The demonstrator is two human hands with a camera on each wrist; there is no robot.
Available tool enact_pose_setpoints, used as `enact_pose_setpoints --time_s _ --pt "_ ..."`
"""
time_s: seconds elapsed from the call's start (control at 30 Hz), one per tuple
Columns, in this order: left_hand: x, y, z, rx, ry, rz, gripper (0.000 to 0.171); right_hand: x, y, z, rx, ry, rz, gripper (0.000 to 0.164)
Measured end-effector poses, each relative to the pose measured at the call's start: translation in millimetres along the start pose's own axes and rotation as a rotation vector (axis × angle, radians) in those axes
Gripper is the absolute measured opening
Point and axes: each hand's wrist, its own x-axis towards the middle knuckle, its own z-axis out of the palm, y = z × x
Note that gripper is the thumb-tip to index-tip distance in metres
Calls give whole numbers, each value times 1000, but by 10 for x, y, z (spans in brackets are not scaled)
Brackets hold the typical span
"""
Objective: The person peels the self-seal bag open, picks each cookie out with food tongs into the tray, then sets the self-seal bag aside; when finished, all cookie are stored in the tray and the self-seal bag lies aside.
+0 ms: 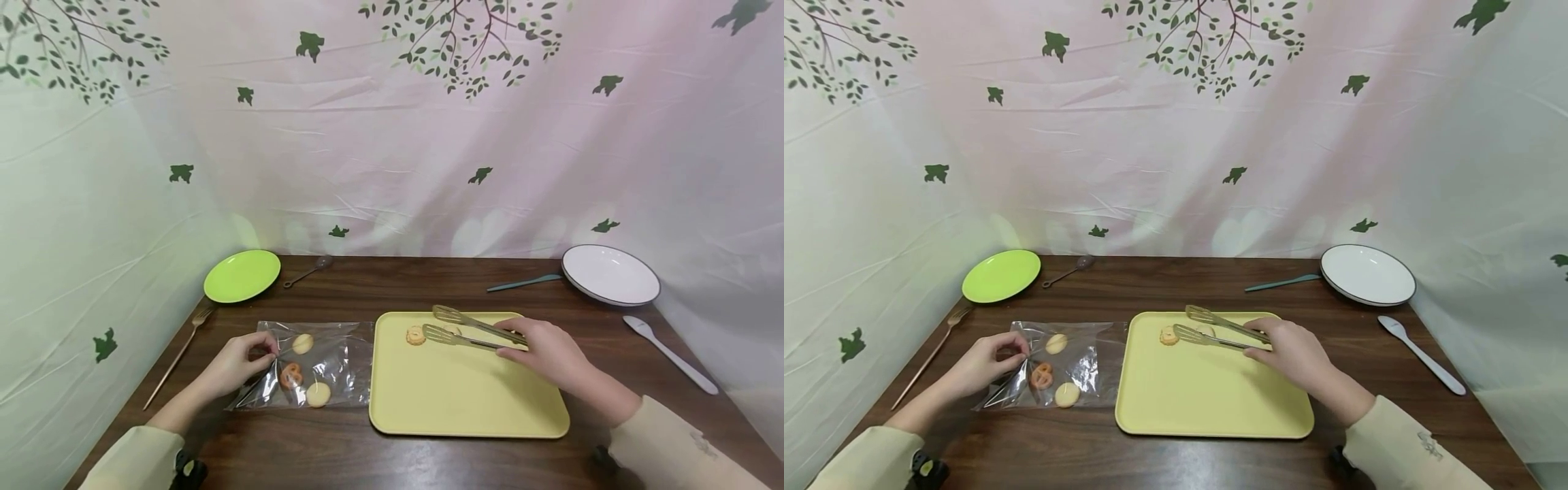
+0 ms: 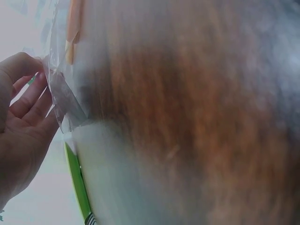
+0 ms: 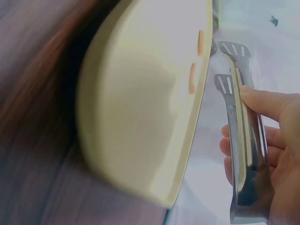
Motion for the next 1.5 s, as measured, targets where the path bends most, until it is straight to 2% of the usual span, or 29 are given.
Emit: enact_pose_setpoints --time_s 0.17,0.5,0.8,1.07,1.33,1.5 --pt "8 11 7 2 -3 -4 16 48 -243 64 56 -44 -47 36" --pt "6 25 1 17 -1 -11 18 231 -682 269 59 -59 -238 30" --pt "-9 14 13 1 -10 -21 15 439 -954 446 -5 -57 -297 28" --pt "-18 28 20 9 3 -2 16 537 -1206 546 -11 -113 -321 32" --pt "-19 33 22 7 -6 -7 18 589 -1312 636 42 -191 -352 34" --pt "-18 32 23 1 -14 -15 18 608 -1333 673 17 -167 -360 35"
